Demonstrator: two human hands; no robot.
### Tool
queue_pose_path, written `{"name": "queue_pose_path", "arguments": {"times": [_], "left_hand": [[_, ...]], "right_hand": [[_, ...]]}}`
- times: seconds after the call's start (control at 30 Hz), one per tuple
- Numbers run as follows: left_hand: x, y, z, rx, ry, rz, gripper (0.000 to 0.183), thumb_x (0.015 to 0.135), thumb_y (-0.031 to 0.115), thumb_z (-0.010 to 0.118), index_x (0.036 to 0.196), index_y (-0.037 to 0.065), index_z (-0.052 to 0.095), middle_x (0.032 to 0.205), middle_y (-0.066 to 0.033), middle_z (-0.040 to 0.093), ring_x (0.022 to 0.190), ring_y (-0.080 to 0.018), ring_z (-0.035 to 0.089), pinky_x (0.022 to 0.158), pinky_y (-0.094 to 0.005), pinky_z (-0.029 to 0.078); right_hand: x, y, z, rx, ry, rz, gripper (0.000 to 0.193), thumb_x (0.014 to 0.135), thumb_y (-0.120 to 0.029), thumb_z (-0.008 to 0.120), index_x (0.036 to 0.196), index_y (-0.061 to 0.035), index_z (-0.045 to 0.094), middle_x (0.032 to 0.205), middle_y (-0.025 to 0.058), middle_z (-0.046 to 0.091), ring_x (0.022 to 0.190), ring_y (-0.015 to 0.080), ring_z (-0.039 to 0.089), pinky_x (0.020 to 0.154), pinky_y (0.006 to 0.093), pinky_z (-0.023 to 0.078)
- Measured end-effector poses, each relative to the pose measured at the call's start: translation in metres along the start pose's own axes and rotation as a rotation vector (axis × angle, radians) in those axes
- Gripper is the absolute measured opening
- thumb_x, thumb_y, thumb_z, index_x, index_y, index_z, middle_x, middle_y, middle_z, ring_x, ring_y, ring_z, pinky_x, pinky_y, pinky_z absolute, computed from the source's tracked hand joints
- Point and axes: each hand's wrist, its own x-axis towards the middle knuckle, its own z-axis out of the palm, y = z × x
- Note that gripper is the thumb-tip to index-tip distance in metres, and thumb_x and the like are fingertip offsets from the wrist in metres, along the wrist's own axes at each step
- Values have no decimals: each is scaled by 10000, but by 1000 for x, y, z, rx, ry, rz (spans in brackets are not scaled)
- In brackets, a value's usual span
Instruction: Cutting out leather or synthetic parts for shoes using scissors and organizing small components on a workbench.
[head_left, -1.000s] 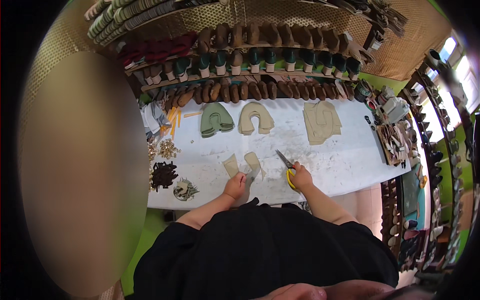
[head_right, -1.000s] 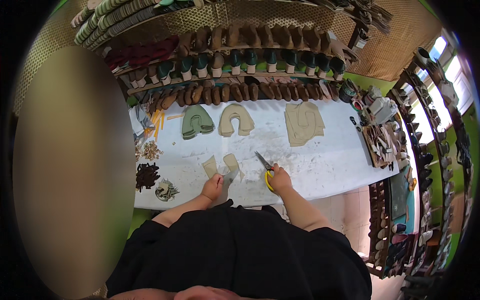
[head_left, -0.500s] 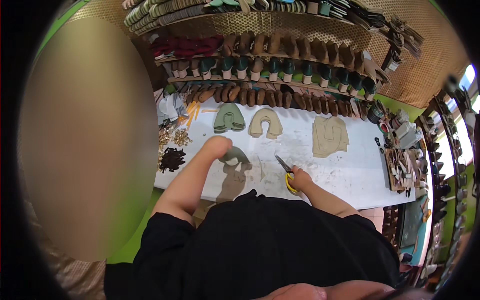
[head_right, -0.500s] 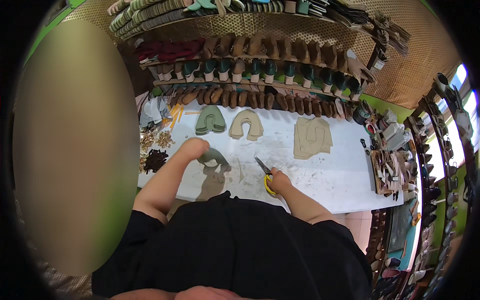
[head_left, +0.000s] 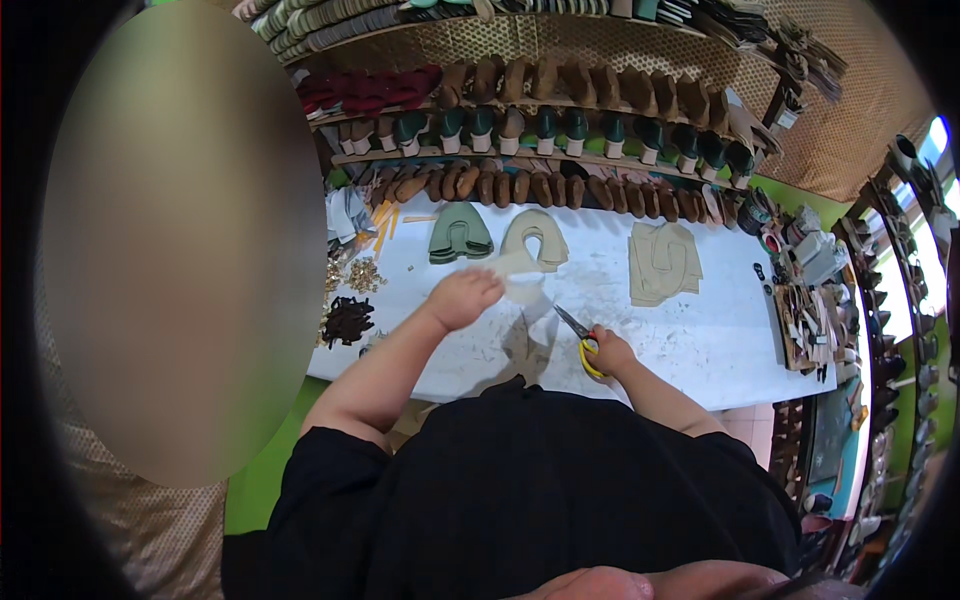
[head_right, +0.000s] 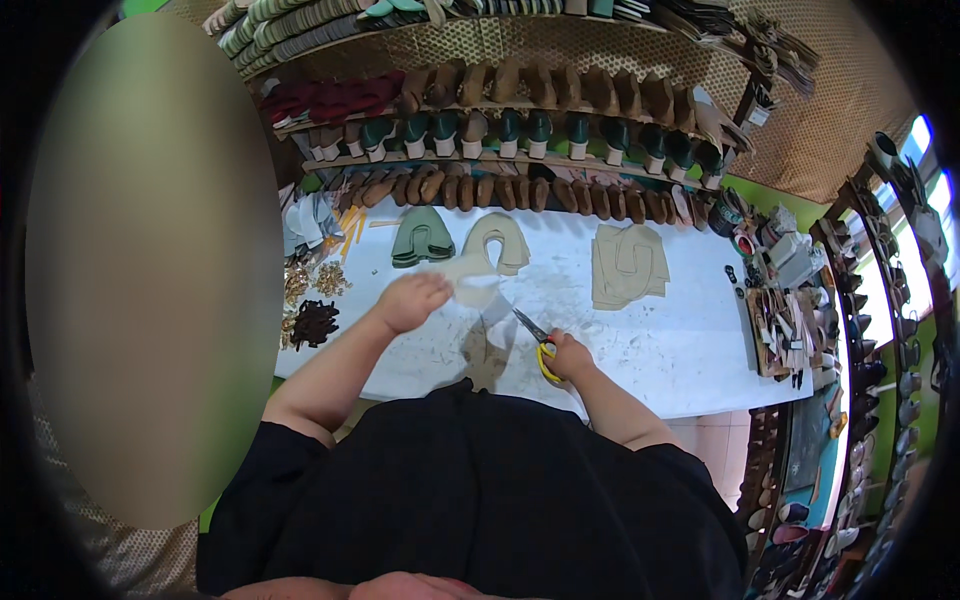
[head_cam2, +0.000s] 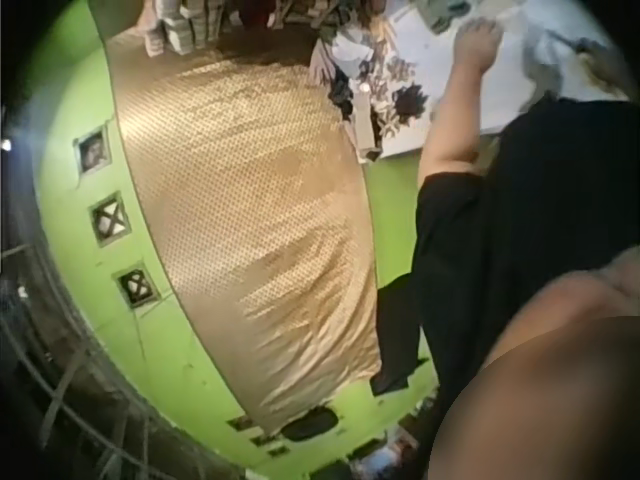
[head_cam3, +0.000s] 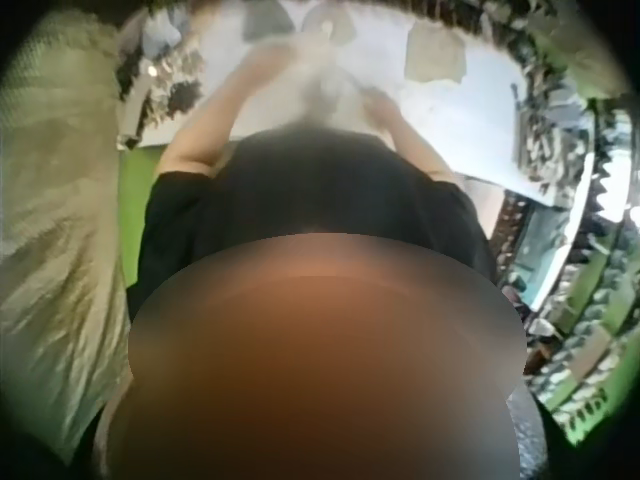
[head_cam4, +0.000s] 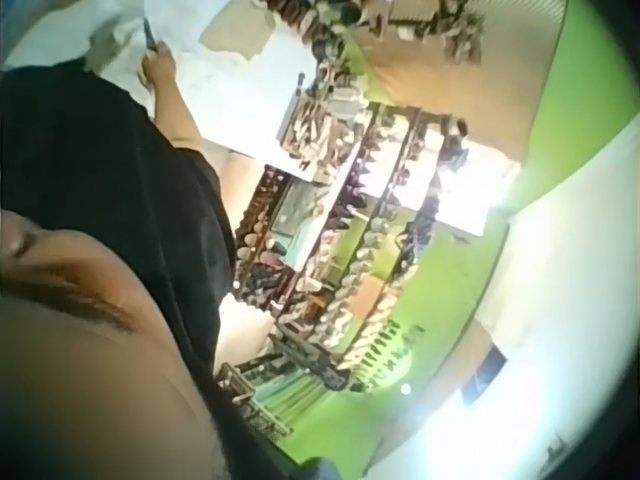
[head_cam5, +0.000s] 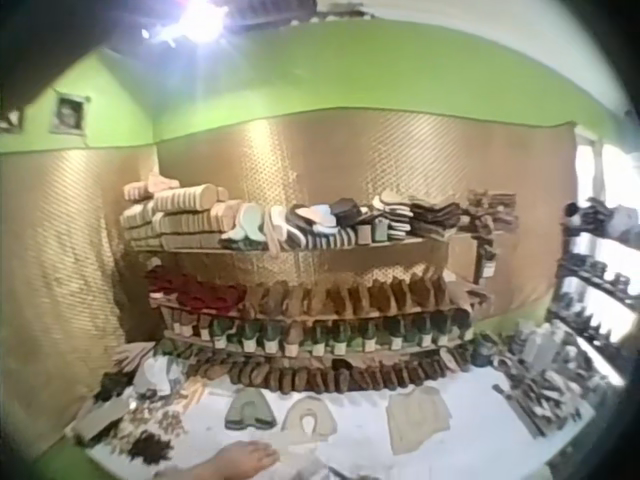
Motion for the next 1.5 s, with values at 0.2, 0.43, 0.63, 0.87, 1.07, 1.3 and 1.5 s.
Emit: {"name": "queue_pose_path", "arguments": {"times": [0.2,0.43,0.63,0.87,1.07,1.3,1.5], "left_hand": [[-132,20,81,-234,-547,-38,205,832,123,531,1004,101,640,1136,-79,667,1118,-297,623,906,-423,513],[-130,33,96,-328,-676,-376,209,831,166,567,999,88,663,1213,-104,638,1170,-350,586,982,-451,477],[-51,58,126,-415,-418,-296,269,892,281,599,1144,220,668,1537,-88,363,1449,-379,256,1145,-559,252],[-26,67,159,-421,-410,-185,194,817,240,652,995,164,662,1560,-67,328,1471,-347,219,1160,-567,212],[-26,78,176,-398,-338,-184,193,797,154,632,975,81,619,1479,-83,422,1421,-323,312,1144,-579,239],[-1,83,171,-564,-110,-505,170,832,57,564,999,27,553,1332,-132,533,1287,-372,446,1101,-562,308],[17,56,117,-776,241,-613,83,841,-4,520,912,27,490,1234,-211,582,1150,-401,521,1010,-457,392]], "right_hand": [[-7,-3,6,1,52,1,597,855,-417,646,1325,-124,421,1188,223,584,1078,390,606,924,447,497],[-8,-5,12,-18,113,25,596,872,-421,621,1337,-117,404,1183,224,577,1078,391,600,932,449,494],[-2,0,12,-28,56,62,622,876,-424,622,1373,-132,388,1247,212,548,1089,374,602,943,433,493],[-2,3,13,32,49,29,646,862,-396,648,1396,-126,406,1237,190,564,1145,354,572,982,411,469],[-5,3,14,7,43,14,674,874,-410,637,1408,-93,374,1262,193,533,1128,347,578,971,405,475],[-22,-8,41,-258,320,16,698,863,-445,618,1420,-78,416,1206,140,524,1096,311,525,924,442,447],[-22,-11,27,-272,299,10,687,871,-471,580,1428,-96,435,1337,164,476,1276,323,420,1046,527,313]]}}
